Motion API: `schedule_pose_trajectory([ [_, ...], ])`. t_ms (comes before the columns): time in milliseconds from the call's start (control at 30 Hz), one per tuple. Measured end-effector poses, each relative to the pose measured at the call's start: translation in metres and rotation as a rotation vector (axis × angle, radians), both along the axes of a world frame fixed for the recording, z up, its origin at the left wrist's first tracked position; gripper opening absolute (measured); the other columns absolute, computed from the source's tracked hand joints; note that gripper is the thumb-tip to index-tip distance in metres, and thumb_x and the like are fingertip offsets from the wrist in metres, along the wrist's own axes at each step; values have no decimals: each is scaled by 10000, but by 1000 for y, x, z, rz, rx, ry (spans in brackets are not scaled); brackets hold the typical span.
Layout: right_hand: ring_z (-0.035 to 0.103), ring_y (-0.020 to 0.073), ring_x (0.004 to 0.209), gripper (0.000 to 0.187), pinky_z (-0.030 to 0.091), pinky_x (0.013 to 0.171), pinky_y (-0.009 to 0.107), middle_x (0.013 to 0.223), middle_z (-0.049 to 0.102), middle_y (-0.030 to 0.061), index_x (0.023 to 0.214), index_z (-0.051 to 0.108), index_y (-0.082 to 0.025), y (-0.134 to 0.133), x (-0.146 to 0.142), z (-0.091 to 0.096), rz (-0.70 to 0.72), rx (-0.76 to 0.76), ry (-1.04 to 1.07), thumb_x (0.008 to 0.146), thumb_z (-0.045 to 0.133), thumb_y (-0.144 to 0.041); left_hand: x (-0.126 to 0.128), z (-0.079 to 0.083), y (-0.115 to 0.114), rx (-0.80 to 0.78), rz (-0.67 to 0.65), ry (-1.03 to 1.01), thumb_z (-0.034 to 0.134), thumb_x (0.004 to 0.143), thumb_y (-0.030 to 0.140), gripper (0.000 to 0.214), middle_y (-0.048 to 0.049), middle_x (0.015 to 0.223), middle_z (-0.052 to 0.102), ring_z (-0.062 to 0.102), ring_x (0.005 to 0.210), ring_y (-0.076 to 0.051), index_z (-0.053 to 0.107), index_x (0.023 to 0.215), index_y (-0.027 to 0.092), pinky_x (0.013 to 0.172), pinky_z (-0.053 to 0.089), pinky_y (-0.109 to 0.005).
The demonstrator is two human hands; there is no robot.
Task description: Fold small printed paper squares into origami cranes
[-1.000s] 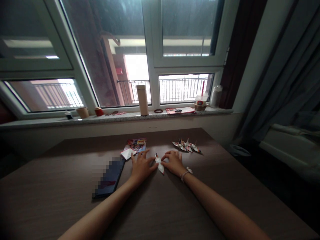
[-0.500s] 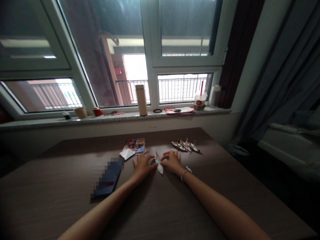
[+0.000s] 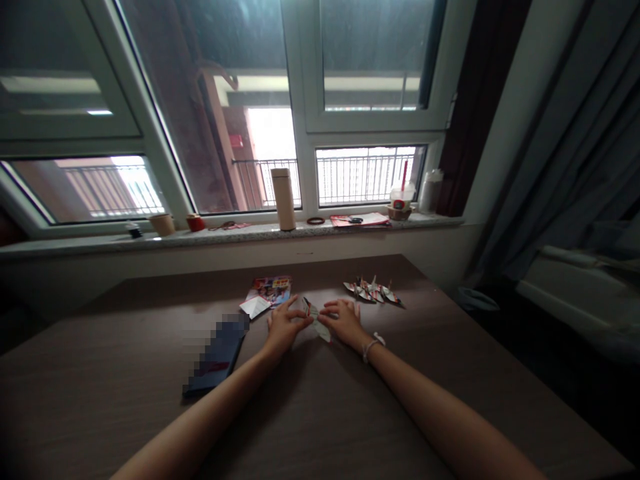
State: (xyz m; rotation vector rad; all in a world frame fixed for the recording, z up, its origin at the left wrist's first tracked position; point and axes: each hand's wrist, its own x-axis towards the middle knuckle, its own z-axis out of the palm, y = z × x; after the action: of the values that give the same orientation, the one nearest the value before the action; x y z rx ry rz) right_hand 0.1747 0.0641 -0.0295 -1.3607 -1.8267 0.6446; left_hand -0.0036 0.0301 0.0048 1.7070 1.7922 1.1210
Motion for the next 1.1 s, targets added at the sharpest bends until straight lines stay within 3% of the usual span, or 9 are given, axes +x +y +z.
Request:
schedule_pose_trajectory([
  [233,442,299,1239,137,202,1084,506,1155,691,24,803,774,-288,4,4,1,41,14,18,759,712,-402,-1,-5,2,14,15,-21,780,672,292,39,-34,1382,580,420,1326,-341,762,697,267,1140,95,-620],
  [433,444,286,1215,86,225,1086,478,1082,703,33,732,768,-281,3,2,0,45,44,50,727,760,-367,-4,-8,5,44,40,-42,766,674,388,140,-36,1345,607,477,1271,-325,737,660,252,1119,230,-525],
  [567,450,288,1207,80,222,1085,484,1077,705,34,734,770,-285,3,1,0,54,42,46,729,762,-364,-5,-9,7,56,40,-58,741,699,380,143,-35,1319,626,510,1248,-315,736,648,246,1094,288,-475],
  [1100,444,287,1211,117,202,1078,473,1094,695,37,761,770,-267,1,3,3,71,21,-2,743,741,-379,-9,-24,15,126,65,-206,725,717,401,187,-67,1342,587,492,1249,-264,752,759,220,1120,295,-424],
])
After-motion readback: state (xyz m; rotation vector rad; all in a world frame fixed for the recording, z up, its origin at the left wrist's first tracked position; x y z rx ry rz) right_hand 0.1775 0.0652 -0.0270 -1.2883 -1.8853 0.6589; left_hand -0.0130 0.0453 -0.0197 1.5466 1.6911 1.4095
